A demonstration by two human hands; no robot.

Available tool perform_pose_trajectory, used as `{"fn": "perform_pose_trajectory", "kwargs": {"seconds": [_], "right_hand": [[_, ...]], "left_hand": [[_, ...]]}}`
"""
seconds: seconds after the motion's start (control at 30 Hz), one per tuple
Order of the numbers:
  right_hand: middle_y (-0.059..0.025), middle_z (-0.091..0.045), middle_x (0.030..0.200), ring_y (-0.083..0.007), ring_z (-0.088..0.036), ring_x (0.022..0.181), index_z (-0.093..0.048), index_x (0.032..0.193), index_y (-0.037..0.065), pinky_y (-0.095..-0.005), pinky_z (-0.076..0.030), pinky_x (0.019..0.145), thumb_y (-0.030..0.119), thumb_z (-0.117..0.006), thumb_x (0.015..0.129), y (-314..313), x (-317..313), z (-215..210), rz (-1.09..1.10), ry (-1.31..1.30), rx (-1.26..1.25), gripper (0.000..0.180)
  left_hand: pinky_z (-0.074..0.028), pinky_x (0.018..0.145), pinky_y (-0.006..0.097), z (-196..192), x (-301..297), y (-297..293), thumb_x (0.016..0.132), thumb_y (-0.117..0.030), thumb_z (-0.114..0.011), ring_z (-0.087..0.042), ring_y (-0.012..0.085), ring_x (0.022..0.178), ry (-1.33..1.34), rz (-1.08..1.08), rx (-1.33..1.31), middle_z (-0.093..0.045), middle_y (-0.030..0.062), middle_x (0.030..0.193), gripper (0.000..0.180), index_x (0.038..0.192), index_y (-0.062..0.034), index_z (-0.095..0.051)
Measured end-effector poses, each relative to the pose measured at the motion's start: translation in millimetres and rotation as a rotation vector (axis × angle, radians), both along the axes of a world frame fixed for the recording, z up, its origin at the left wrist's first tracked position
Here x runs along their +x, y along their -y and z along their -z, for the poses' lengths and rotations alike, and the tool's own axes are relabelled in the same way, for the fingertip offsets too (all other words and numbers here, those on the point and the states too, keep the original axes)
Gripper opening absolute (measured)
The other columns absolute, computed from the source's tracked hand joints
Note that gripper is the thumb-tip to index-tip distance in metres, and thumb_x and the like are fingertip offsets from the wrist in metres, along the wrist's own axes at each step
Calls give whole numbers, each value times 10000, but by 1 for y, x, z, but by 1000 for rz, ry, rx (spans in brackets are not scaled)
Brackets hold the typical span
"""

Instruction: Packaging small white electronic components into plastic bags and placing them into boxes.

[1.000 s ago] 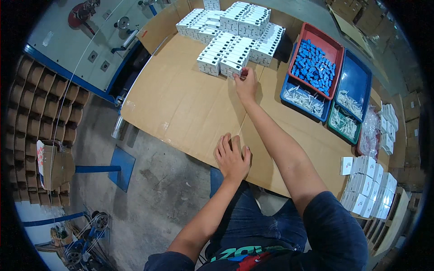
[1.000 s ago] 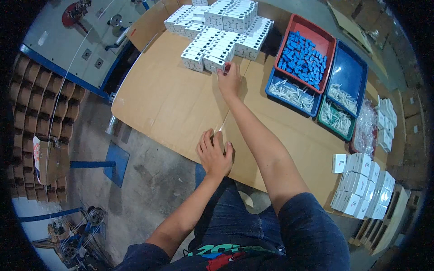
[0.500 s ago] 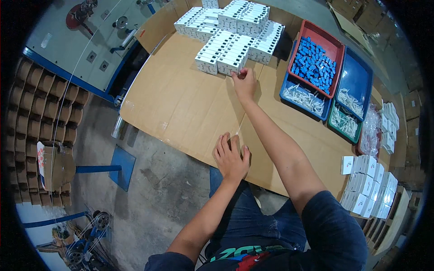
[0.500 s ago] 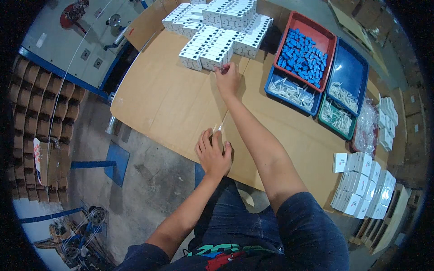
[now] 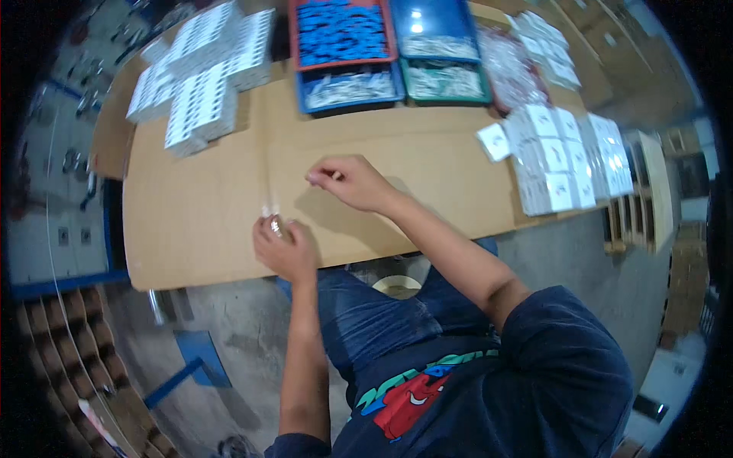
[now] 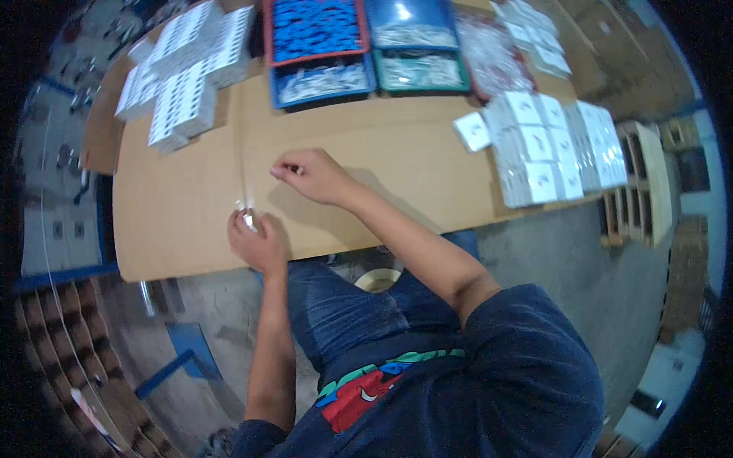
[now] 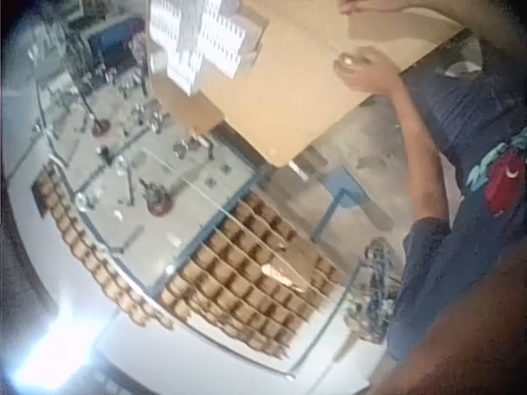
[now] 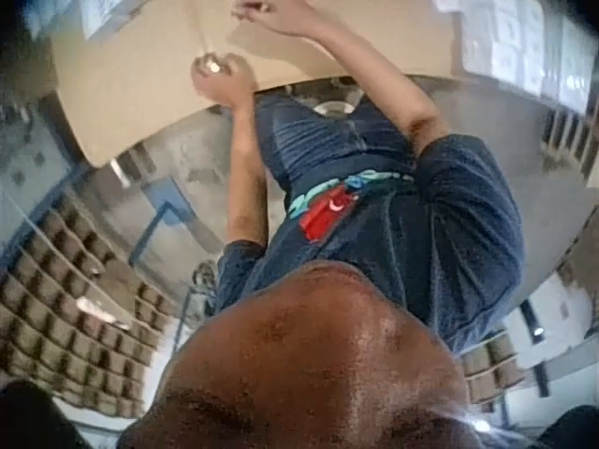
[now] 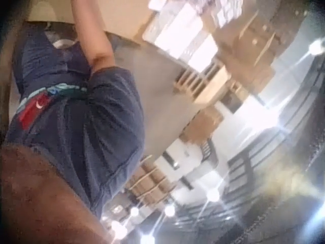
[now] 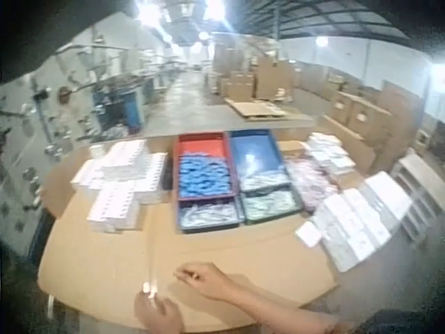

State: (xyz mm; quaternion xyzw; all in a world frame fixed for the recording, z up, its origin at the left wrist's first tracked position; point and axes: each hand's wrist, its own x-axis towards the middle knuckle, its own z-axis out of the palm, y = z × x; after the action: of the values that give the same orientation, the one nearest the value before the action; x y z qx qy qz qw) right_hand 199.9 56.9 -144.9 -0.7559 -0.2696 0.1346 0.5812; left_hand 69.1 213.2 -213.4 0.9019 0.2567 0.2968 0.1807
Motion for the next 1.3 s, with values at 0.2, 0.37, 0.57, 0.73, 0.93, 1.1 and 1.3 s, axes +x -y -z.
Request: {"fn": "perform_pose_trajectory", "kwargs": {"seconds": [0.2,0.37,0.57,0.73,0.93,1.1,1.3], "right_hand": [[-108,-724,1036,-178,-699,904,-710,1060,11,-301,-565,792,135,-617,987,173,-69,6,314,-62,-125,172],[-168,-593,1351,-342,-582,1224,-671,1167,41,-410,-500,990,148,-653,903,253,-82,33,738,261,-391,285],[-264,-375,1537,-429,-369,1411,-576,1316,53,-501,-323,1165,175,-673,863,285,-36,59,821,458,-718,479],[-243,-451,1428,-418,-442,1317,-579,1310,58,-515,-371,1087,193,-730,802,273,-46,71,817,420,-744,547],[-185,-483,1354,-398,-471,1247,-618,1265,119,-506,-396,1039,255,-794,747,258,-79,56,914,398,-724,563],[-184,-537,1306,-376,-516,1217,-610,1270,100,-466,-432,1034,299,-827,775,268,-78,66,928,379,-529,575],[-169,-593,1323,-286,-594,1187,-565,1333,56,-403,-469,1018,296,-879,764,273,-107,30,703,49,4,693]], "left_hand": [[-418,975,468,14,-3,9,911,-210,-642,-571,338,1120,98,64,-13,-634,124,1175,299,1153,-36,-618],[-432,962,452,9,-10,12,931,-199,-625,-582,319,1089,68,42,-19,-645,121,1142,266,1146,-42,-621],[-420,982,449,11,-8,15,943,-219,-615,-583,312,1098,23,28,-20,-656,113,1137,272,1147,-40,-625],[-415,989,446,9,-8,16,947,-233,-608,-582,310,1104,1,16,-7,-658,112,1133,270,1136,-41,-632],[-415,980,440,7,-9,15,943,-232,-615,-583,291,1104,14,19,-4,-655,92,1133,252,1117,-51,-636],[-434,1012,401,10,-7,0,981,-221,-599,-580,268,1149,51,129,-225,-638,120,1209,294,1203,-30,-619],[-487,947,328,-19,-20,75,1045,-268,-539,-626,194,1078,212,413,-993,-610,121,1273,371,1328,-29,-554]]}}
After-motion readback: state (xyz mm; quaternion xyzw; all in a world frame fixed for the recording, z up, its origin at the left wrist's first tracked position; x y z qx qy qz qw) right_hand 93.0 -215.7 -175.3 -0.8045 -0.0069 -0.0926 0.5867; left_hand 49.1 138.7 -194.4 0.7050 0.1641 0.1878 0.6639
